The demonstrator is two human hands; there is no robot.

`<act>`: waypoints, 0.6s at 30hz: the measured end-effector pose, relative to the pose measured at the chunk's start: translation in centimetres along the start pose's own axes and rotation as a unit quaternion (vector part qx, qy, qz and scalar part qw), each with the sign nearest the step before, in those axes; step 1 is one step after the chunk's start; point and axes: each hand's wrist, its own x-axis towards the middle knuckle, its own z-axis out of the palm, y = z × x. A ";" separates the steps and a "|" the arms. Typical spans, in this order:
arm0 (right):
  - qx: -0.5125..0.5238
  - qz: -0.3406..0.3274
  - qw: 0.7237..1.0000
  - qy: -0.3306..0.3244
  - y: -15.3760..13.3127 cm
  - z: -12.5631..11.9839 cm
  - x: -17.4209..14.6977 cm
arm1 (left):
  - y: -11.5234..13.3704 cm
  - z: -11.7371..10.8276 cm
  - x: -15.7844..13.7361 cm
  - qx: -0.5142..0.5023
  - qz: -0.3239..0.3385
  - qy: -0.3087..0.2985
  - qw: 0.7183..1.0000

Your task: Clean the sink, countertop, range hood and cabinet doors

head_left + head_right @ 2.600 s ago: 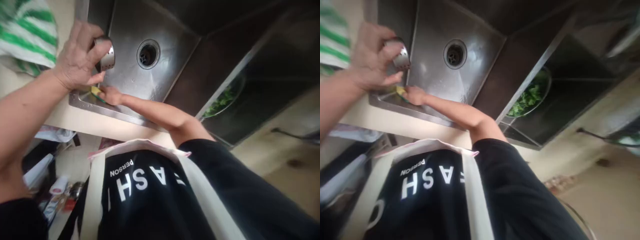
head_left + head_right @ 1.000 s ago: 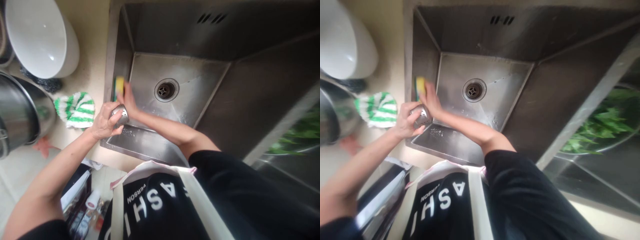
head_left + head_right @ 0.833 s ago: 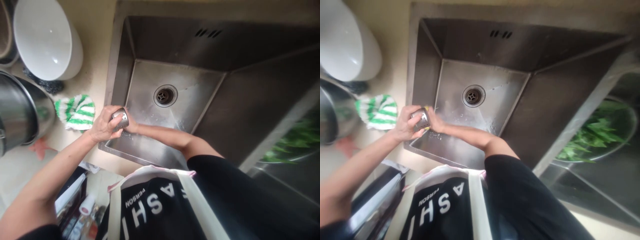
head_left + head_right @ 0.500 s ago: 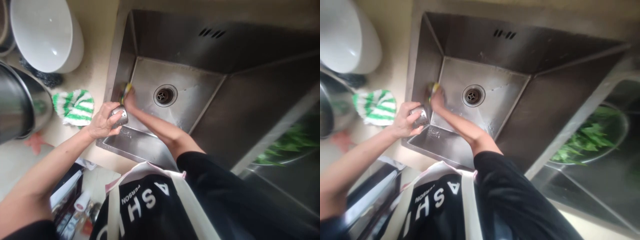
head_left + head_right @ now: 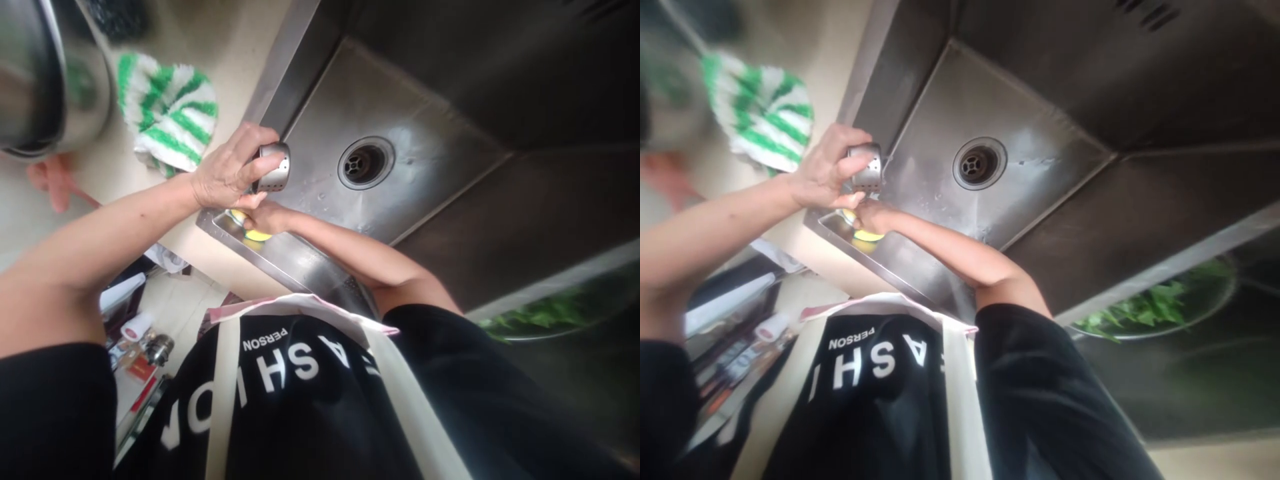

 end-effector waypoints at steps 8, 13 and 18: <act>0.103 -0.128 0.980 0.114 0.9 1.9 0.4 | 0.4 -0.7 0.6 0.024 0.103 -0.039 0.994; -0.041 0.061 0.992 0.102 5.8 4.9 1.2 | -0.1 -0.8 0.6 -0.009 0.078 -0.019 0.997; -0.229 0.042 0.964 0.132 9.7 2.2 0.4 | 0.3 -0.7 0.4 -0.024 0.063 0.035 0.997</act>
